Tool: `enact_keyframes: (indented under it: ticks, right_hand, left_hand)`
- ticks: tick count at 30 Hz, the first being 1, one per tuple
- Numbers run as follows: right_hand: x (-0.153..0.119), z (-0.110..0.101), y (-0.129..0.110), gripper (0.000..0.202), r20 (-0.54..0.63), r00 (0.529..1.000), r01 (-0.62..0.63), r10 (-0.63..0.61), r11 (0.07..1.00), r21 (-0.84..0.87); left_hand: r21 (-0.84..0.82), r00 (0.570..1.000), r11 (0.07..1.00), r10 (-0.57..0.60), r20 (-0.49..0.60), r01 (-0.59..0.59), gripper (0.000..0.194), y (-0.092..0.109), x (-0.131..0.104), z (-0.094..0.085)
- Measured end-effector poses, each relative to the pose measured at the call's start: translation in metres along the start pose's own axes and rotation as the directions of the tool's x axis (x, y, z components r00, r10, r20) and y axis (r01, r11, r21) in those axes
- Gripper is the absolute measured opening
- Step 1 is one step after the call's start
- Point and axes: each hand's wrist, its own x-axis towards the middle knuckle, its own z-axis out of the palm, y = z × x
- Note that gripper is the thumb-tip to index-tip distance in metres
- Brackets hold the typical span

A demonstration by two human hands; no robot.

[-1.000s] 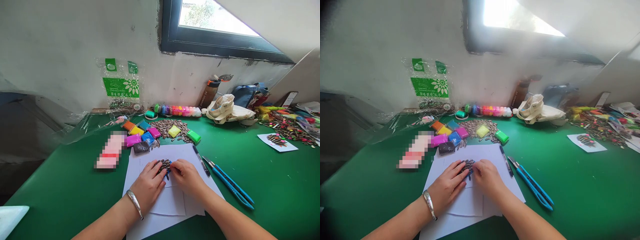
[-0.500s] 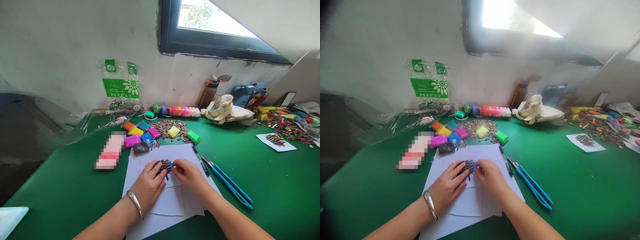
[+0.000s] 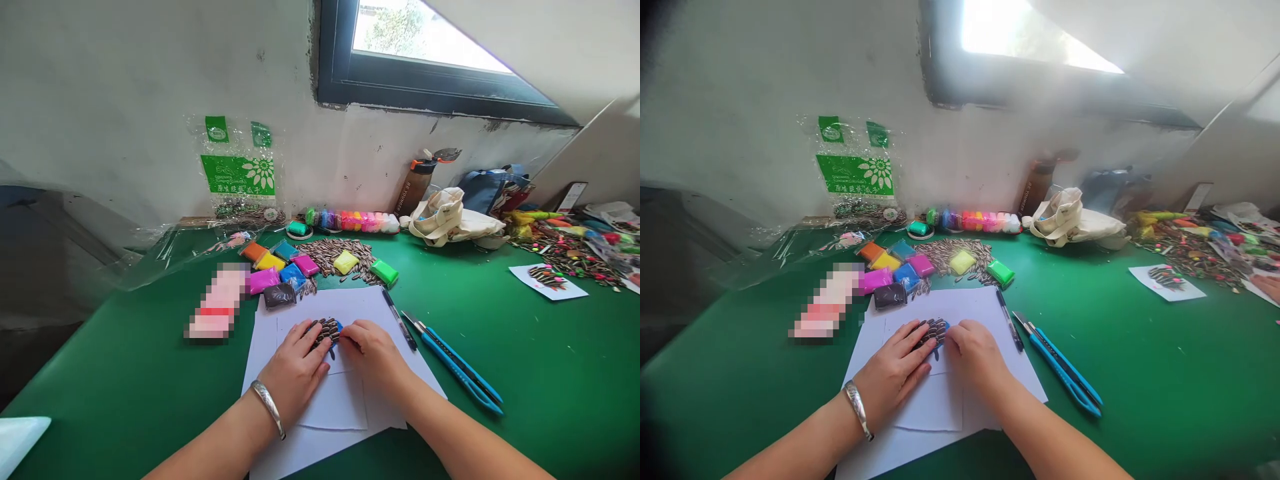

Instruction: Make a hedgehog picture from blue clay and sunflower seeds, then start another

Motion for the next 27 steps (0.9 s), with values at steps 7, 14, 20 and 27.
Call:
enact_keyframes:
  ticks: [7,14,20,27]
  right_hand:
    - [-0.001,0.005,0.002,0.018,-0.016,1.0,0.014,-0.013,0.999,0.031]
    - [0.015,-0.023,0.01,0.019,-0.002,1.0,0.012,-0.012,1.0,-0.002]
    - [0.067,-0.052,0.034,0.028,-0.024,1.0,0.004,-0.016,0.897,-0.441]
    - [0.095,-0.027,0.055,0.019,-0.054,0.999,-0.023,-0.005,0.866,-0.5]
  left_hand:
    - [-0.014,1.0,1.0,-0.001,-0.027,0.001,0.032,0.0,0.0,0.002]
    - [-0.036,0.999,0.999,0.001,-0.04,-0.002,0.032,0.0,-0.001,0.0]
    - [-0.028,1.0,1.0,-0.012,-0.028,0.011,0.039,0.0,-0.002,0.001]
    - [-0.017,0.999,0.999,-0.03,0.023,0.03,0.038,0.001,-0.004,0.0]
